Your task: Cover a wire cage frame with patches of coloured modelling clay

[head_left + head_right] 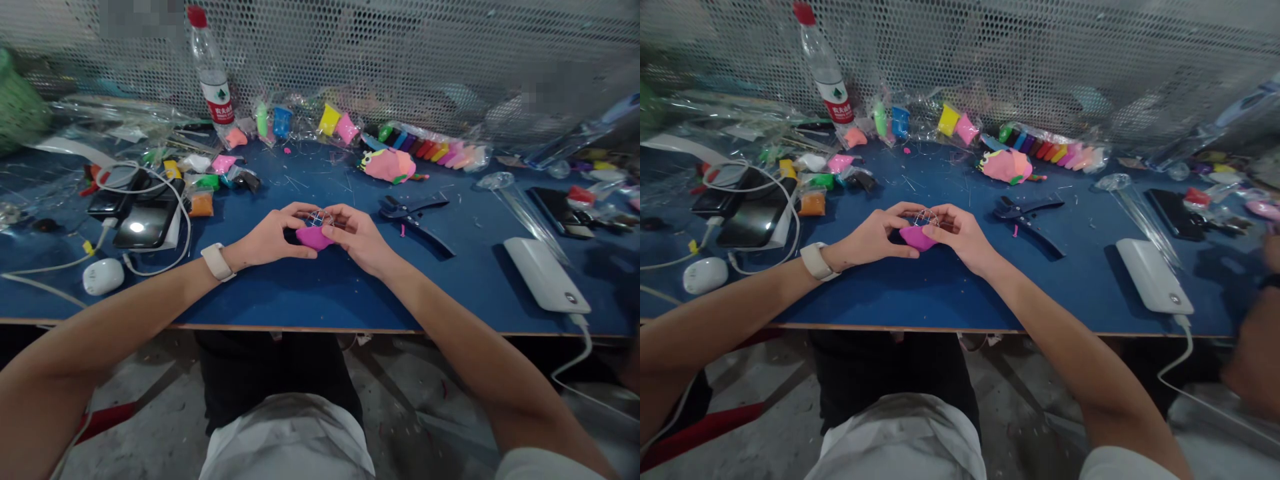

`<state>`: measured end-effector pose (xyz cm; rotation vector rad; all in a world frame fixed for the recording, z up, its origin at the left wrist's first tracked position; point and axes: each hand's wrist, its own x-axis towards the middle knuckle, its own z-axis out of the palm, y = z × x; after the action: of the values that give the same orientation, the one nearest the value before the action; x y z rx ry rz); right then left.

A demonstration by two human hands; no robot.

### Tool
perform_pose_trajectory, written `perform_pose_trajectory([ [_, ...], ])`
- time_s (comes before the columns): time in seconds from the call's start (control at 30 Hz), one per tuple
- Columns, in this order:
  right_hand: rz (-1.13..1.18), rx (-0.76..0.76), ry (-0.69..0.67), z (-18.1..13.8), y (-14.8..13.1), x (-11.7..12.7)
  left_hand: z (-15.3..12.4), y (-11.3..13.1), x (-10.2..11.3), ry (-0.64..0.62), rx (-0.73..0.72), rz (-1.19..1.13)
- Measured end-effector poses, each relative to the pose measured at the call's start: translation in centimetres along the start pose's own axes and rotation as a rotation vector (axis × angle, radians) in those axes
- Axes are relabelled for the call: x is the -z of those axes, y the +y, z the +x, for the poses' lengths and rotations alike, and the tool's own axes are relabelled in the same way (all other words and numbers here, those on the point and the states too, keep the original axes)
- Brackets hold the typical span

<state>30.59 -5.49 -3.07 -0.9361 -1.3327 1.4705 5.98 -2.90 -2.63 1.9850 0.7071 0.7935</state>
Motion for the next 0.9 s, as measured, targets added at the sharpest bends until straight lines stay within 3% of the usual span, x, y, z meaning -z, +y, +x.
perform_pose_trajectory([
  [0.37,0.009,-0.016,-0.037,-0.14,-0.23,0.08,-0.02,0.2,0.2,-0.037,0.023,0.008],
  [0.9,0.131,-0.028,-0.09,0.05,-0.1,0.43,0.08,-0.34,-0.18,0.06,0.106,-0.443],
])
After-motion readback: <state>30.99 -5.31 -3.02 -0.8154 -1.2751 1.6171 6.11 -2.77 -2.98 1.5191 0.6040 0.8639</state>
